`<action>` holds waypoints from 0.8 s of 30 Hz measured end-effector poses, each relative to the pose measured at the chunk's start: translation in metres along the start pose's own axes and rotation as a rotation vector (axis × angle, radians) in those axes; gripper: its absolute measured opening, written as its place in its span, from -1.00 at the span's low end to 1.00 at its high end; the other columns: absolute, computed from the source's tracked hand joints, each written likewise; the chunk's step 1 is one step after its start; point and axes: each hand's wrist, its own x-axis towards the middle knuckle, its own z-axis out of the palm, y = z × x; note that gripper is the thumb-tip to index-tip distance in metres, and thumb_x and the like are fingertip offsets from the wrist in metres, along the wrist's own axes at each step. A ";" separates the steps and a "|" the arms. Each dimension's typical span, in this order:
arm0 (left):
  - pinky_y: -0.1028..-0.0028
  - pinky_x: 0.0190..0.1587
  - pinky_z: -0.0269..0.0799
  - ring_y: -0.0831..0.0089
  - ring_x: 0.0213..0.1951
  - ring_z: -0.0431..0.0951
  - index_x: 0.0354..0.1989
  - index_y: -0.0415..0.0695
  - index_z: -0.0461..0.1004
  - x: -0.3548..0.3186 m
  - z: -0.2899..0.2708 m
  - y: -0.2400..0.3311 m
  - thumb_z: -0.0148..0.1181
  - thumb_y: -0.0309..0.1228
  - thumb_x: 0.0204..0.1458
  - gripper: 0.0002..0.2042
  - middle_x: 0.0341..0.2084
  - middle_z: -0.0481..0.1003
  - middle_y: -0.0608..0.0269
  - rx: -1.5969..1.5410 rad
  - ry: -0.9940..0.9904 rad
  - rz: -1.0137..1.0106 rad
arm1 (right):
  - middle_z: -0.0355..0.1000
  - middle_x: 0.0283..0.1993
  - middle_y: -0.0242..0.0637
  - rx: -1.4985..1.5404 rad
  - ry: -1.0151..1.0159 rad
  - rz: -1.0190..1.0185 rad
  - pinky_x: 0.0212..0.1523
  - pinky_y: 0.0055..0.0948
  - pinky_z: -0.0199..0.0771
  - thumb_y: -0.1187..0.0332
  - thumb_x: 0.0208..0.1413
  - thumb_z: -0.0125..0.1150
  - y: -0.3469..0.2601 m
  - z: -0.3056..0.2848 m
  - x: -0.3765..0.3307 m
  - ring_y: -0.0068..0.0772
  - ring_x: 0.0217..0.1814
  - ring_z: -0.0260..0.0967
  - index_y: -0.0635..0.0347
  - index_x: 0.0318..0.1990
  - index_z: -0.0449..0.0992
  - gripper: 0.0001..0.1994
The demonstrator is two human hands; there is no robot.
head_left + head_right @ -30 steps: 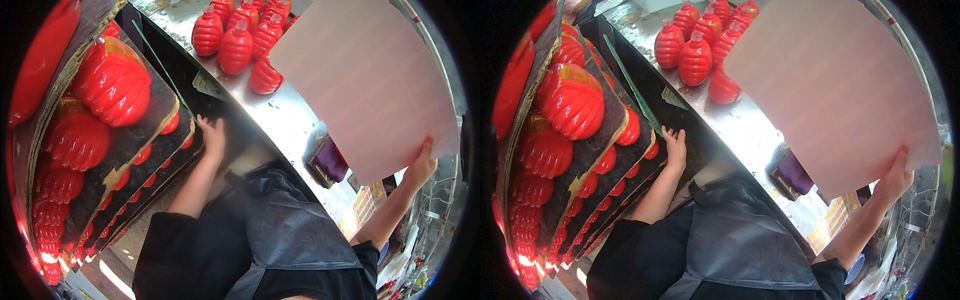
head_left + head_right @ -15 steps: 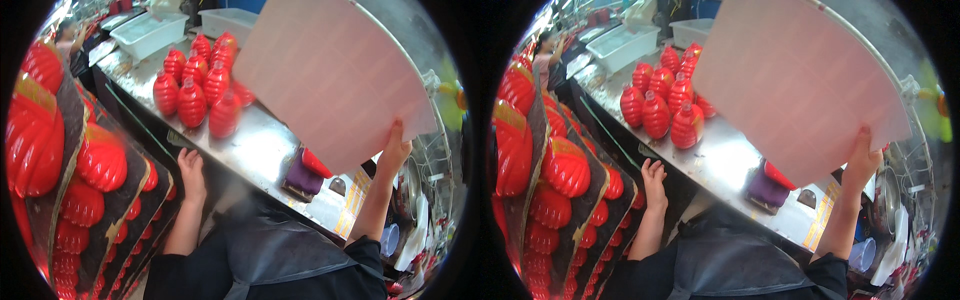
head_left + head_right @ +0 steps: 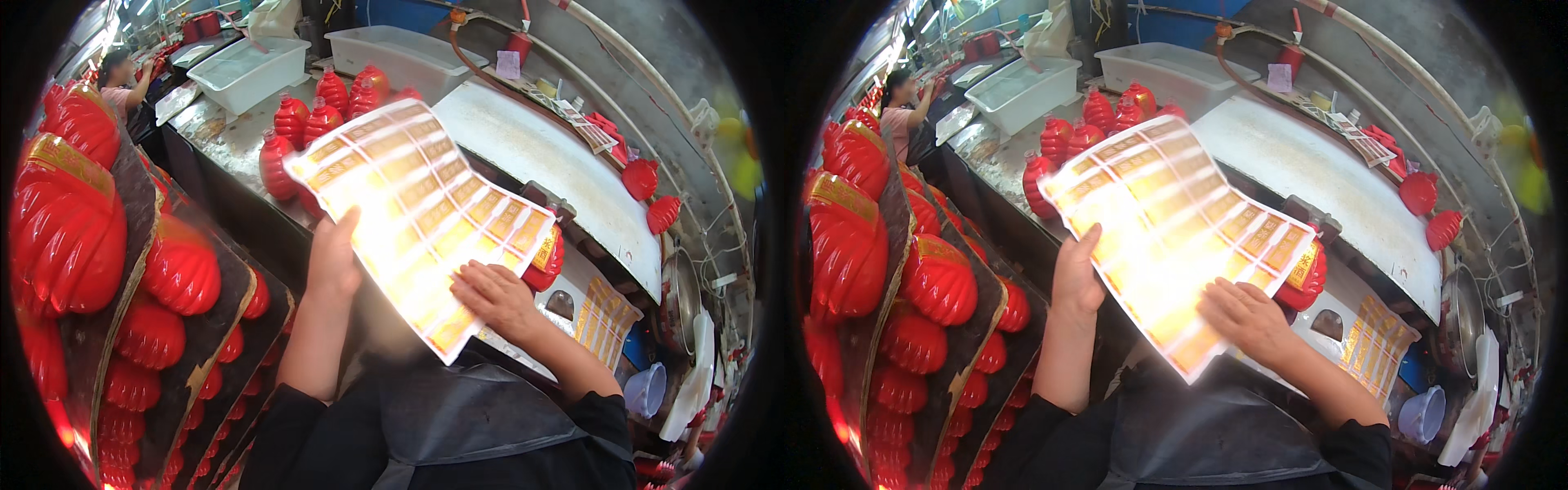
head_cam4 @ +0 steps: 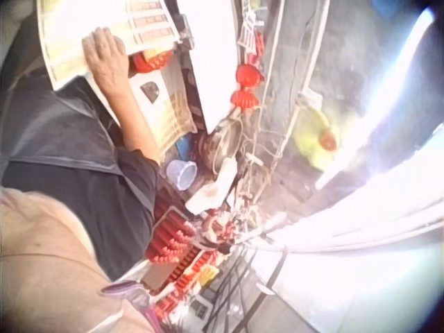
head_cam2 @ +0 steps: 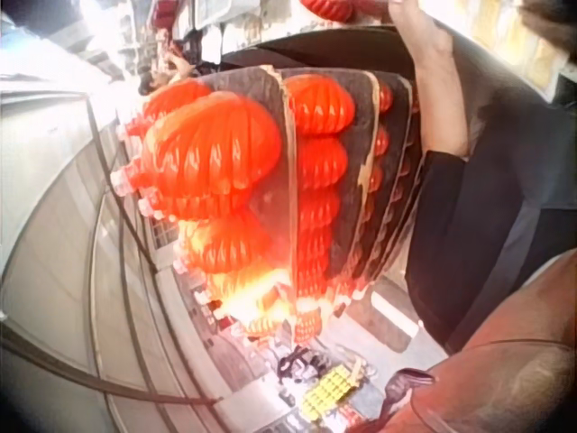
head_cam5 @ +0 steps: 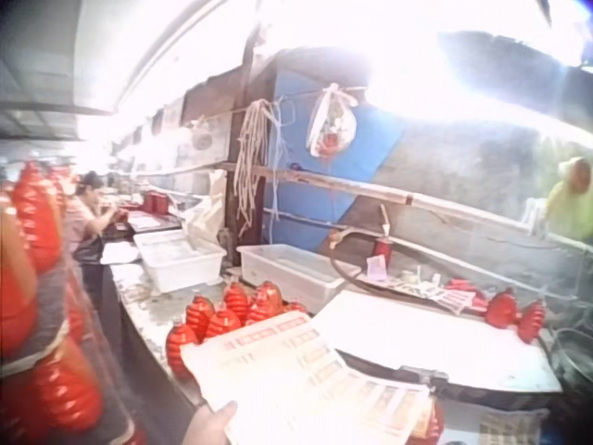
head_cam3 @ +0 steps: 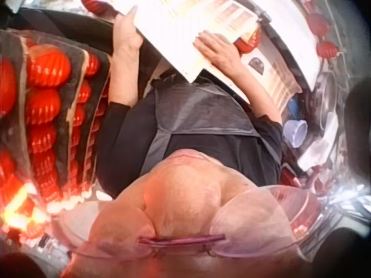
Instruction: The person repeatedly picks up red ribbed plastic containers, applies gold labels to their sides, and places them on a metal work surface. The person handles the containers one at a time, smoothing the labels before setting them down.
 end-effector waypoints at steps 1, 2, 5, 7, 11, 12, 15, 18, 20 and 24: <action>0.26 0.22 0.49 0.26 0.14 0.59 0.31 -0.35 0.39 0.002 -0.006 -0.005 0.13 -0.46 0.35 -0.59 0.16 0.55 0.07 0.120 0.077 -0.028 | 0.38 0.41 -0.10 0.005 -0.161 0.020 0.38 -0.05 0.36 0.40 0.18 0.21 -0.001 0.003 -0.002 -0.07 0.48 0.33 0.12 0.28 0.49 -0.53; 0.30 0.21 0.48 0.33 0.13 0.59 0.29 -0.34 0.41 0.001 -0.011 -0.012 0.13 -0.50 0.34 -0.62 0.14 0.56 0.11 0.145 0.066 0.033 | 0.30 0.47 -0.08 0.051 -0.322 0.083 0.47 -0.03 0.22 0.38 0.22 0.12 -0.005 0.008 -0.002 -0.06 0.57 0.20 0.08 0.36 0.42 -0.49; 0.38 0.12 0.49 0.42 0.05 0.57 0.20 -0.46 0.45 0.001 -0.025 -0.026 0.18 -0.47 0.32 -0.63 0.08 0.58 0.14 0.286 0.131 0.132 | 0.30 0.49 -0.04 0.266 -0.316 0.086 0.49 -0.01 0.22 0.13 0.12 0.44 -0.007 0.001 -0.007 0.03 0.56 0.21 0.07 0.36 0.43 -0.35; 0.40 0.16 0.46 0.46 0.04 0.57 0.20 -0.39 0.47 0.000 -0.030 -0.031 0.22 -0.52 0.28 -0.65 0.06 0.59 0.19 0.306 0.128 0.232 | 0.31 0.48 0.00 0.604 -0.376 0.213 0.48 -0.02 0.26 0.15 0.08 0.52 0.002 -0.006 -0.002 0.10 0.54 0.24 0.14 0.35 0.43 -0.31; 0.38 0.22 0.43 0.47 0.08 0.57 0.22 -0.29 0.49 -0.004 -0.035 -0.034 0.30 -0.57 0.24 -0.63 0.08 0.59 0.22 0.372 0.077 0.335 | 0.33 0.43 0.06 0.440 0.273 0.473 0.45 -0.07 0.31 0.36 0.01 0.58 0.041 -0.017 0.024 0.11 0.50 0.27 0.23 0.39 0.36 -0.23; 0.38 0.22 0.43 0.47 0.07 0.57 0.21 -0.28 0.50 -0.006 -0.036 -0.034 0.32 -0.56 0.23 -0.63 0.07 0.60 0.23 0.397 0.054 0.335 | 0.24 0.49 0.07 0.335 0.347 0.552 0.47 -0.10 0.28 0.39 -0.01 0.57 0.058 -0.023 0.031 0.10 0.55 0.20 0.22 0.45 0.26 -0.15; 0.39 0.19 0.44 0.48 0.03 0.59 0.18 -0.26 0.52 -0.008 -0.033 -0.035 0.41 -0.55 0.17 -0.60 0.04 0.61 0.26 0.392 -0.012 0.377 | 0.18 0.54 0.07 0.659 0.607 0.807 0.48 -0.11 0.24 0.27 0.02 0.61 0.104 -0.028 0.061 -0.05 0.58 0.16 0.29 0.55 0.08 0.01; 0.40 0.19 0.45 0.47 0.04 0.59 0.19 -0.25 0.52 -0.014 -0.036 -0.034 0.45 -0.58 0.12 -0.56 0.04 0.61 0.26 0.376 -0.062 0.342 | 0.46 0.24 -0.09 0.912 0.641 0.791 0.20 -0.31 0.45 0.25 0.09 0.59 0.129 -0.039 0.077 -0.32 0.26 0.43 0.25 0.34 0.34 -0.28; 0.38 0.22 0.46 0.45 0.06 0.59 0.20 -0.24 0.50 -0.016 -0.038 -0.033 0.45 -0.61 0.12 -0.54 0.05 0.61 0.25 0.324 -0.065 0.348 | 0.60 -0.04 -0.26 0.848 0.682 1.009 0.00 -0.43 0.50 0.31 0.03 0.62 0.133 -0.048 0.082 -0.51 -0.01 0.52 0.25 0.08 0.53 -0.50; 0.37 0.20 0.47 0.44 0.05 0.60 0.19 -0.25 0.52 -0.017 -0.037 -0.041 0.43 -0.59 0.14 -0.58 0.05 0.62 0.24 0.286 0.026 0.331 | 0.55 -0.44 -0.47 0.846 0.836 0.790 -0.29 -0.55 0.43 0.51 0.07 0.51 0.103 -0.051 0.079 -0.66 -0.36 0.42 0.22 -0.38 0.60 -0.86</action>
